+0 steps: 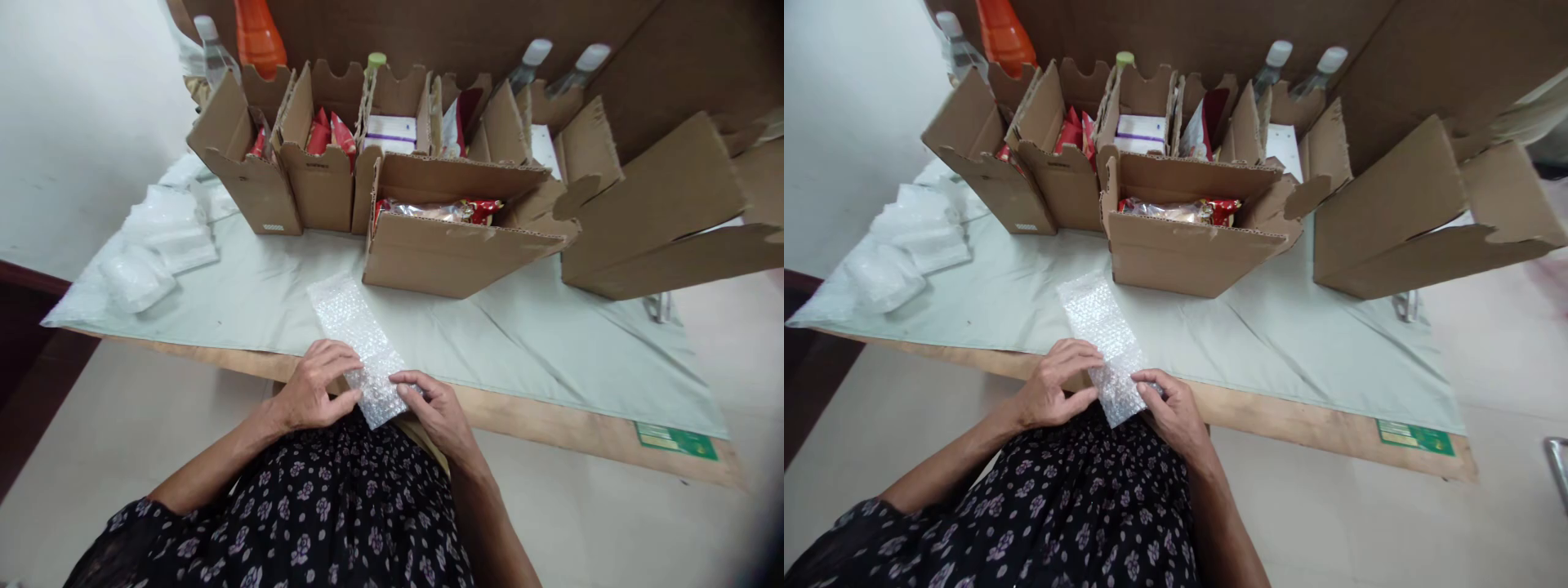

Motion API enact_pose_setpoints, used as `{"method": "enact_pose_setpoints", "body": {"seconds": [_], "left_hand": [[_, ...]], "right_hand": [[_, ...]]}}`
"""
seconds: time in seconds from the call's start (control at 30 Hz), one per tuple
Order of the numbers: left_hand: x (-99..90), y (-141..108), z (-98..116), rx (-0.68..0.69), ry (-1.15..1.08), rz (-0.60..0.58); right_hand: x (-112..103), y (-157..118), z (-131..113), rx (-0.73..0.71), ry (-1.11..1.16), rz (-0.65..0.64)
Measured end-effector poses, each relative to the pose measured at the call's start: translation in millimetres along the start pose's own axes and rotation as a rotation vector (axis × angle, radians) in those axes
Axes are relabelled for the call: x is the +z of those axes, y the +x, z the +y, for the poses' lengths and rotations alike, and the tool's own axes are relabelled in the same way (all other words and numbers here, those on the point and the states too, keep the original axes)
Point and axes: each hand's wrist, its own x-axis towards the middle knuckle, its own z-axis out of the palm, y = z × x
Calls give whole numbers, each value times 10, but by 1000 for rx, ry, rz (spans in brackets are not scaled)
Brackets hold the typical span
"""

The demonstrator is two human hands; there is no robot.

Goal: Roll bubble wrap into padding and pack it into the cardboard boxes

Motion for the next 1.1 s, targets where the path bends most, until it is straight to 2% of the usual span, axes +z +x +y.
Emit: {"method": "enact_pose_setpoints", "body": {"seconds": [0.1,0.2,0.33,0.47,0.63,0.73,0.83,0.97,1.1], "left_hand": [[82,-113,57,-31,-4,-102],[179,-172,82,-64,50,-54],[205,-179,107,-133,25,65],[200,-183,109,-90,104,77],[255,-176,15,-102,141,161],[213,-188,-32,-136,109,156],[141,-219,-9,-175,76,140],[118,-243,72,-269,29,182],[149,-223,53,-450,18,221]], "right_hand": [[87,-6,20,121,232,20],[160,33,17,140,368,21],[157,100,-41,39,344,39],[129,106,-113,-3,362,36],[184,78,-152,-12,280,-26],[209,74,-133,-39,131,-34],[227,98,-106,-43,92,-21],[268,180,-126,-40,83,-32],[292,237,-177,-71,27,-18]]}}
